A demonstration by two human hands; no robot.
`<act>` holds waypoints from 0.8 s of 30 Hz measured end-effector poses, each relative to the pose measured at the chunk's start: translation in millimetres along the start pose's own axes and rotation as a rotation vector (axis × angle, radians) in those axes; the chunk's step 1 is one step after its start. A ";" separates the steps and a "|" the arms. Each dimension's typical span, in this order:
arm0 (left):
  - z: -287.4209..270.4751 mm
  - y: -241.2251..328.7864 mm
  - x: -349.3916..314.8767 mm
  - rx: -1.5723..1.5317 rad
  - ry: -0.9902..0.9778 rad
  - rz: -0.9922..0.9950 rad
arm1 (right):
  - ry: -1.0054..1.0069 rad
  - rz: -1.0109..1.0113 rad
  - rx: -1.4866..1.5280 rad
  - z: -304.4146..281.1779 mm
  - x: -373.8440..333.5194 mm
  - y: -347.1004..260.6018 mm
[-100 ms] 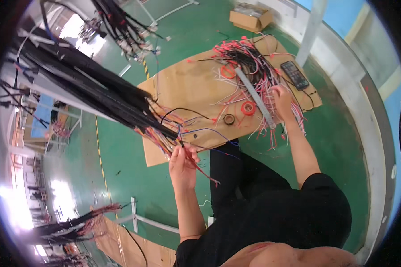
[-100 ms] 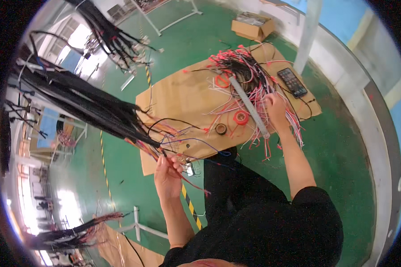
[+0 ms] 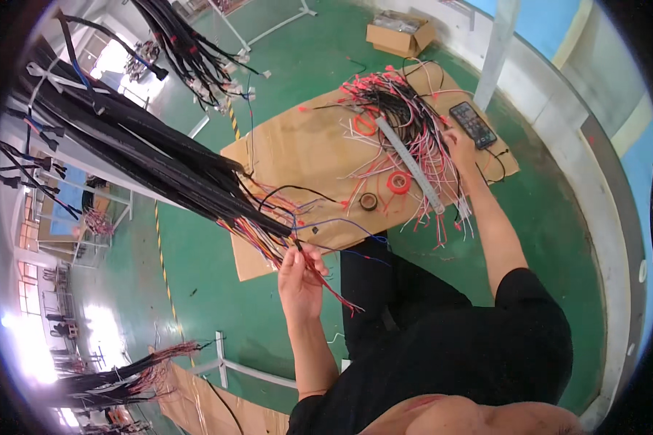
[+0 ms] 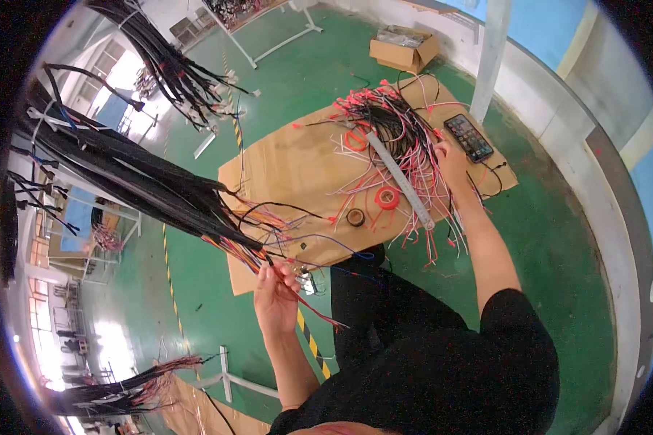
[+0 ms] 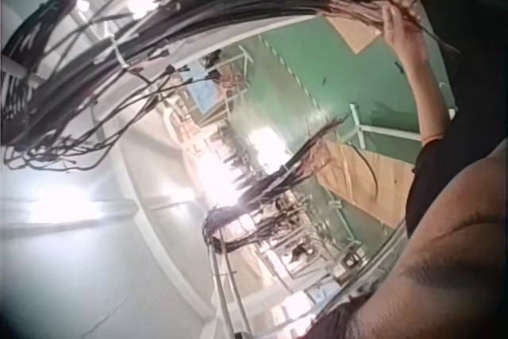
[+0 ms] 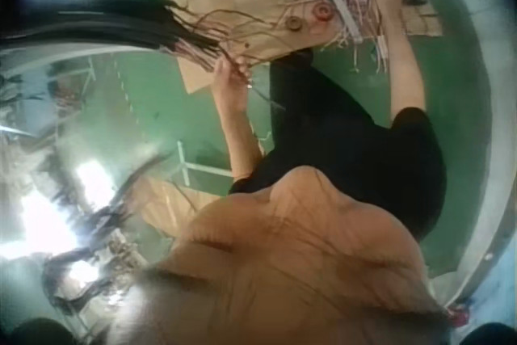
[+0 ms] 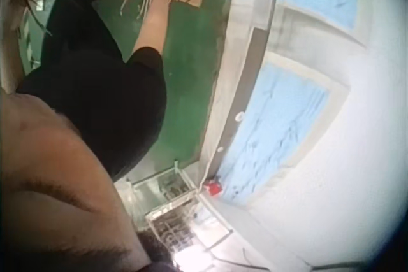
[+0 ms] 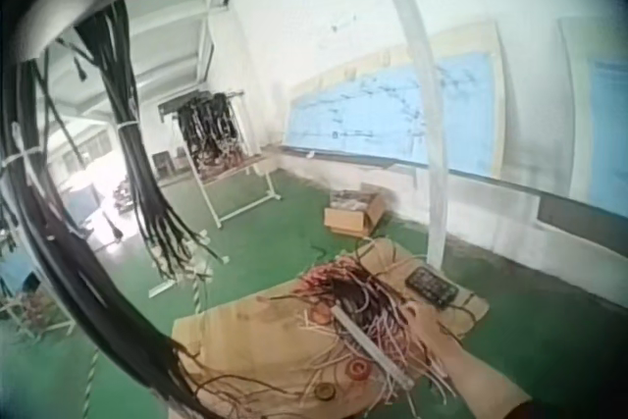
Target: The recorder is assembling electrical wiring harnesses by grouping wires, measuring them with a ruler, and securing them with tape.
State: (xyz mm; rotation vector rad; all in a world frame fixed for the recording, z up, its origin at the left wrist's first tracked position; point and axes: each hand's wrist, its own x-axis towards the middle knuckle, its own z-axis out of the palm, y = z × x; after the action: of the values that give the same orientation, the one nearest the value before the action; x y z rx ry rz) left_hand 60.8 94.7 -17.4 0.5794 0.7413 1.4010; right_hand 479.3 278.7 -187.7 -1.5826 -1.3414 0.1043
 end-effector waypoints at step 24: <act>12.3 -2.0 -11.9 -0.035 0.007 0.002 | -0.601 0.890 1.294 50.9 114.3 -28.7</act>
State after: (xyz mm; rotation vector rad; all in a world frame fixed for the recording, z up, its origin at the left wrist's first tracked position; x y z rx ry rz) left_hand 71.2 83.5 -9.5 0.5482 0.7211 1.4158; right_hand 471.1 394.8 -133.6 -0.8393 -0.5271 1.7116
